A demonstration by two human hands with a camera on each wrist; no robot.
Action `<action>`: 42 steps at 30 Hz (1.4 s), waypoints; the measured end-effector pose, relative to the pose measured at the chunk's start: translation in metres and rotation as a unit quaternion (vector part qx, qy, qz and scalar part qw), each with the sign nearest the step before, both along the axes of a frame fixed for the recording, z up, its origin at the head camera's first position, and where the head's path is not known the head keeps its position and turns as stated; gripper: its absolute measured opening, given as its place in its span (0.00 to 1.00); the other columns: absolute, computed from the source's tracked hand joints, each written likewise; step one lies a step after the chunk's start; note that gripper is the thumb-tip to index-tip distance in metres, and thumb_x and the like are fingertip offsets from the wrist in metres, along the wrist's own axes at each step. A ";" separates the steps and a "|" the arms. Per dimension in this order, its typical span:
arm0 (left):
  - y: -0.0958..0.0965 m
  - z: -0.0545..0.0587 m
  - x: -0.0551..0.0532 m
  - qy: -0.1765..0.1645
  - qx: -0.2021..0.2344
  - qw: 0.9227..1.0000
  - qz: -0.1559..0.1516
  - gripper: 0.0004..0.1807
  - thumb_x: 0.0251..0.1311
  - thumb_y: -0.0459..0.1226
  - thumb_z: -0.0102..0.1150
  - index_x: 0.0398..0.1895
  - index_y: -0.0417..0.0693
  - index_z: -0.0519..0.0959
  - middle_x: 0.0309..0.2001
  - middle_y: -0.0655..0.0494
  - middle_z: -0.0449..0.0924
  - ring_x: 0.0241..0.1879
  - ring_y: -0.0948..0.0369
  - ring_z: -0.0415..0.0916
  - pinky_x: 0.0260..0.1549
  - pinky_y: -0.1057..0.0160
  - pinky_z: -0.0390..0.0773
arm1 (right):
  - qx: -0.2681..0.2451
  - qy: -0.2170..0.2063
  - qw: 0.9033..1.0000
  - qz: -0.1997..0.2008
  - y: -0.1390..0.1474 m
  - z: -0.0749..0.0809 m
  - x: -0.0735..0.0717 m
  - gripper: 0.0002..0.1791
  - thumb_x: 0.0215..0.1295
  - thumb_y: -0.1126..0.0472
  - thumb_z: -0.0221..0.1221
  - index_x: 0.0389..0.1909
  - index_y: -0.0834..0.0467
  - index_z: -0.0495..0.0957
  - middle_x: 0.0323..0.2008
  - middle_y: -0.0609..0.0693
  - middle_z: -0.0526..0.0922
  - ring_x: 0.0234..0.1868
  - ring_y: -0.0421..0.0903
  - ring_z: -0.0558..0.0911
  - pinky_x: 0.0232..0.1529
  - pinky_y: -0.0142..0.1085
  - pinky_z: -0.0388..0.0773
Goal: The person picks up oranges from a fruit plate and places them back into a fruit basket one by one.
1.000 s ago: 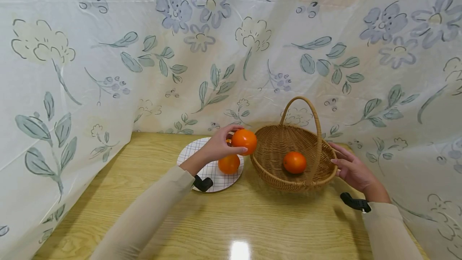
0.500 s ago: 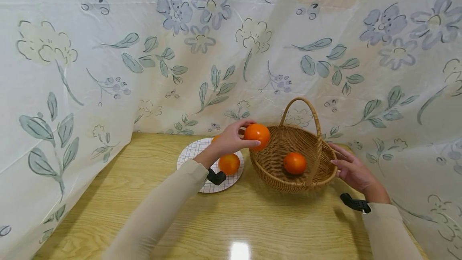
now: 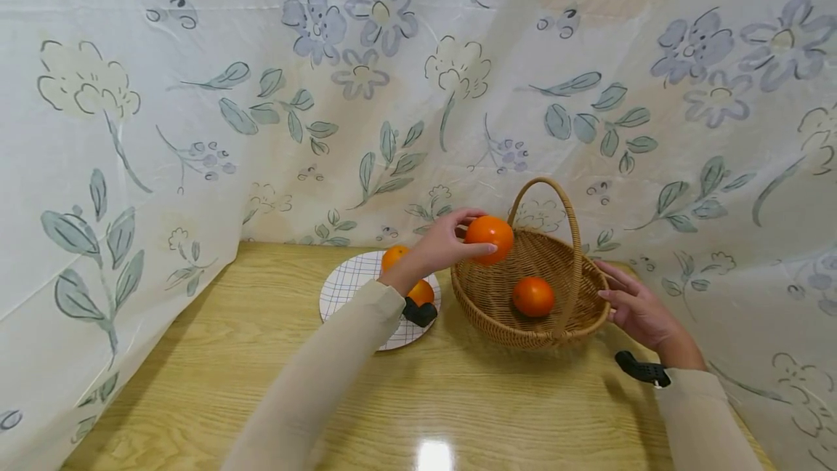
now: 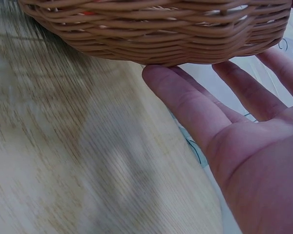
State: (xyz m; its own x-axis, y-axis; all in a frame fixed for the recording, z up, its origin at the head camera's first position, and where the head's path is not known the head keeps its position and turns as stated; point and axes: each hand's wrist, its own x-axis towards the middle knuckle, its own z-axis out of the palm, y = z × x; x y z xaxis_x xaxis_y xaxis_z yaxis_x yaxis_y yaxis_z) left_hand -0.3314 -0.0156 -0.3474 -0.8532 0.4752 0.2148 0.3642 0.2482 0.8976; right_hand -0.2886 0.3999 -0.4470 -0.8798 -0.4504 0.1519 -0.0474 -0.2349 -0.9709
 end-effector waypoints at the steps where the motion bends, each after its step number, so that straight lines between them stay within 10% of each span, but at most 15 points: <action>1: 0.002 0.000 -0.002 -0.001 0.003 1.000 -0.001 0.35 0.58 0.51 0.73 0.69 0.61 0.73 0.59 0.58 0.77 0.54 0.57 0.77 0.47 0.57 0.83 | 0.002 0.000 1.000 -0.002 0.000 0.000 -0.001 0.37 0.78 0.75 0.39 0.83 0.56 0.42 0.68 0.42 0.72 0.60 0.43 0.83 0.52 0.40 0.86; 12: 0.032 0.005 -0.014 -0.011 0.024 0.999 0.019 0.34 0.58 0.53 0.73 0.67 0.63 0.74 0.55 0.59 0.80 0.53 0.61 0.77 0.47 0.59 0.81 | 0.004 -0.004 1.000 0.003 0.002 0.001 -0.009 0.37 0.79 0.75 0.38 0.83 0.57 0.41 0.67 0.42 0.73 0.60 0.43 0.83 0.52 0.41 0.86; 24: 0.063 -0.010 -0.023 -0.090 0.103 0.990 0.021 0.33 0.57 0.46 0.75 0.66 0.56 0.74 0.57 0.55 0.76 0.51 0.60 0.78 0.55 0.52 0.81 | 0.017 0.007 1.000 -0.004 0.001 -0.001 -0.004 0.36 0.79 0.75 0.37 0.83 0.57 0.42 0.68 0.41 0.72 0.60 0.42 0.82 0.52 0.39 0.86; 42: 0.078 -0.029 -0.029 -0.114 0.106 0.986 0.055 0.33 0.54 0.40 0.78 0.62 0.48 0.74 0.56 0.49 0.76 0.49 0.57 0.75 0.48 0.59 0.79 | 0.028 -0.003 0.999 -0.032 -0.006 0.002 0.011 0.36 0.78 0.74 0.40 0.83 0.58 0.42 0.67 0.42 0.71 0.60 0.41 0.82 0.52 0.40 0.86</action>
